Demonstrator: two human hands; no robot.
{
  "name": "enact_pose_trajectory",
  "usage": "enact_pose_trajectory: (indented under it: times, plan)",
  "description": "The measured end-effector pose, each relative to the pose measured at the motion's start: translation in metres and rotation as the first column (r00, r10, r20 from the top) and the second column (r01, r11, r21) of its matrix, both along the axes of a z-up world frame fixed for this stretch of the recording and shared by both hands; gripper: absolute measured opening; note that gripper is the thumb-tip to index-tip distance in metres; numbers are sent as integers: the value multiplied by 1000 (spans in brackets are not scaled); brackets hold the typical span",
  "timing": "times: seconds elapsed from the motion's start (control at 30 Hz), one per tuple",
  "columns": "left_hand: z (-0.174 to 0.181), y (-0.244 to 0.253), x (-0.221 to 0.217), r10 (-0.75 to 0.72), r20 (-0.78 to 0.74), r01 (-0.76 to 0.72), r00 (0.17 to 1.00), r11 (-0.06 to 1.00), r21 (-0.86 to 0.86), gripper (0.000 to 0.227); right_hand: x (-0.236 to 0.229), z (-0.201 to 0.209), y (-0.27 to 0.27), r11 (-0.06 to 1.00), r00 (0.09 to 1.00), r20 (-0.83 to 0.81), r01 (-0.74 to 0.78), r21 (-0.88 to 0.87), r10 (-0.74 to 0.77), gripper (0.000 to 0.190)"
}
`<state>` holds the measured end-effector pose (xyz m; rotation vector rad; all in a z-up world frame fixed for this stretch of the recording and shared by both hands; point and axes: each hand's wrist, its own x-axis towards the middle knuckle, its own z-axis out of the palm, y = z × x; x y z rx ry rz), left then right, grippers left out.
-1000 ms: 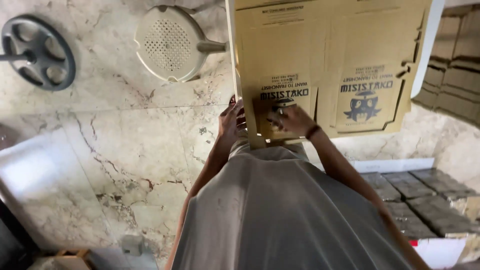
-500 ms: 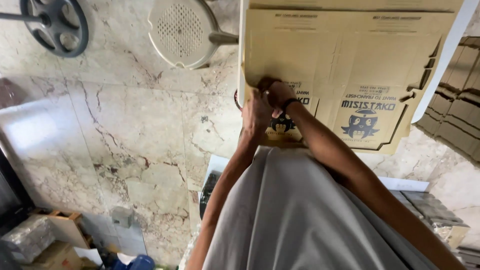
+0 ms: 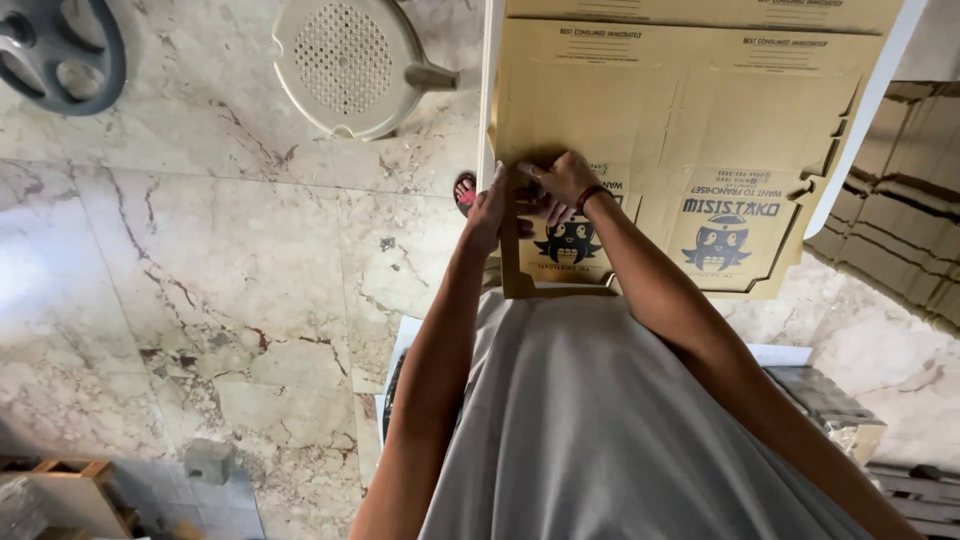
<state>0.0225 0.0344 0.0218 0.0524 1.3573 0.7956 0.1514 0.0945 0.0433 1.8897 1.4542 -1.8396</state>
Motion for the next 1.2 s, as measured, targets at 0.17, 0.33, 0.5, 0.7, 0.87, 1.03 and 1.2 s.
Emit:
enact_pose_trajectory:
  times: [0.17, 0.33, 0.5, 0.7, 0.87, 1.03, 1.2]
  plan:
    - [-92, -16, 4, -39, -96, 18, 995, 977, -213, 73, -14, 13, 3, 989, 998, 56, 0, 150, -9, 72]
    - [-73, -5, -19, -95, 107, 119, 990, 961, -248, 67, -24, 6, -1, 989, 993, 116, 9, 149, -27, 69]
    - [-27, 7, -30, -48, 186, 91, 981, 970, -226, 67, -21, -18, 1, 991, 988, 151, 2, 133, -22, 78]
    - [20, 23, -34, 28, 360, 41, 933, 982, -184, 76, -9, -40, -2, 996, 987, 150, 43, 80, -54, 73]
    - [1, 22, -6, -76, -201, 87, 977, 995, 43, 67, -7, -47, -6, 992, 974, 216, 35, 124, -61, 67]
    - [-62, 15, -36, -106, 275, 167, 956, 964, -209, 70, -15, -38, 0, 999, 973, 228, 48, 2, -47, 65]
    - [-56, 18, -34, -82, 501, 167, 862, 978, -128, 63, -19, -29, 4, 999, 972, 236, 20, -33, -11, 63]
